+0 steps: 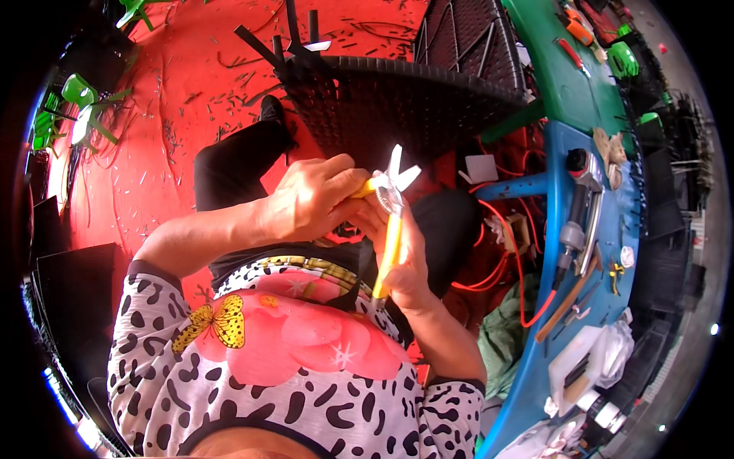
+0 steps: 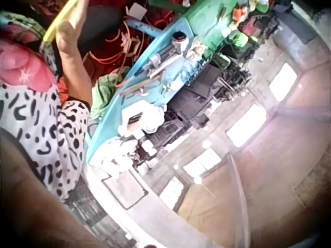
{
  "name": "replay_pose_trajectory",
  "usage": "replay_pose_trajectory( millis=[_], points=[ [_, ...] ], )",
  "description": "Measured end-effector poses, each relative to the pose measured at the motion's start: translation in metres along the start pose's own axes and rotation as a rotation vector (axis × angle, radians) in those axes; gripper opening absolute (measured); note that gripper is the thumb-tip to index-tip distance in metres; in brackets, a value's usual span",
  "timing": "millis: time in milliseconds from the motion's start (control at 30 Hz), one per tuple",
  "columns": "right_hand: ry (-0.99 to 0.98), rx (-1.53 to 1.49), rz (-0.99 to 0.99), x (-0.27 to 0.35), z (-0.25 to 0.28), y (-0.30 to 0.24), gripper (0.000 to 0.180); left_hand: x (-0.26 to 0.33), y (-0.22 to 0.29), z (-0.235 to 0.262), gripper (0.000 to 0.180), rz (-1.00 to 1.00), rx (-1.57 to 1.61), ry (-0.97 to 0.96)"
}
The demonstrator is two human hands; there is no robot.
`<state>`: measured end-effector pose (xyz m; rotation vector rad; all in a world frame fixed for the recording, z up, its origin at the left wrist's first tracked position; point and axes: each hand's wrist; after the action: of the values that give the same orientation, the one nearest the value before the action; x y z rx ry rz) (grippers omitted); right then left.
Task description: The person assembles a black woven panel by weaving plastic strips into a frame, cutting the ends with pliers and a knife, and securing the material with a pneumatic staple gun.
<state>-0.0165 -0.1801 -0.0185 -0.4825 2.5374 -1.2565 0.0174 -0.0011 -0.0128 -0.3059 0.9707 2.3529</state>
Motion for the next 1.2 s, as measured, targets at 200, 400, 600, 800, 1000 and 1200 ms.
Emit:
replay_pose_trajectory(
  millis=[200, 400, 600, 800, 1000, 1200],
  points=[
    [0.182, 0.148, 0.188, -0.007, 0.019, -0.023, 0.085, -0.041, -0.003, 0.018, 0.032, -0.369, -0.072, -0.007],
    [0.178, 0.629, 0.314, -0.041, 0.058, -0.060, 0.087, -0.086, -0.028, 0.057, 0.008, -0.215, -0.673, 0.397],
    [-0.032, 1.540, 0.663, -0.082, 0.049, -0.083, 0.072, -0.044, -0.051, 0.059, 0.032, -0.056, -0.416, 0.434],
    [-0.011, 1.515, 0.682, -0.100, 0.039, -0.079, 0.070, -0.044, -0.054, 0.062, 0.035, -0.085, -0.364, 0.455],
    [-0.007, 1.502, 0.701, -0.091, 0.045, -0.061, 0.067, -0.044, -0.051, 0.063, 0.035, -0.064, -0.375, 0.404],
    [0.071, 1.268, 0.421, -0.067, 0.055, -0.028, 0.063, -0.058, -0.043, 0.076, 0.024, 0.054, -0.315, 0.265]
  ],
)
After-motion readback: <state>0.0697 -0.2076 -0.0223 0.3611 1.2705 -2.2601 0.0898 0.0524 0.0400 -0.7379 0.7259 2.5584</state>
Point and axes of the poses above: each hand's wrist, its own x-axis away from the middle knuckle, its own z-axis out of the back of the hand, y = z × x, and after that the axes turned 5 degrees about z, right-handed
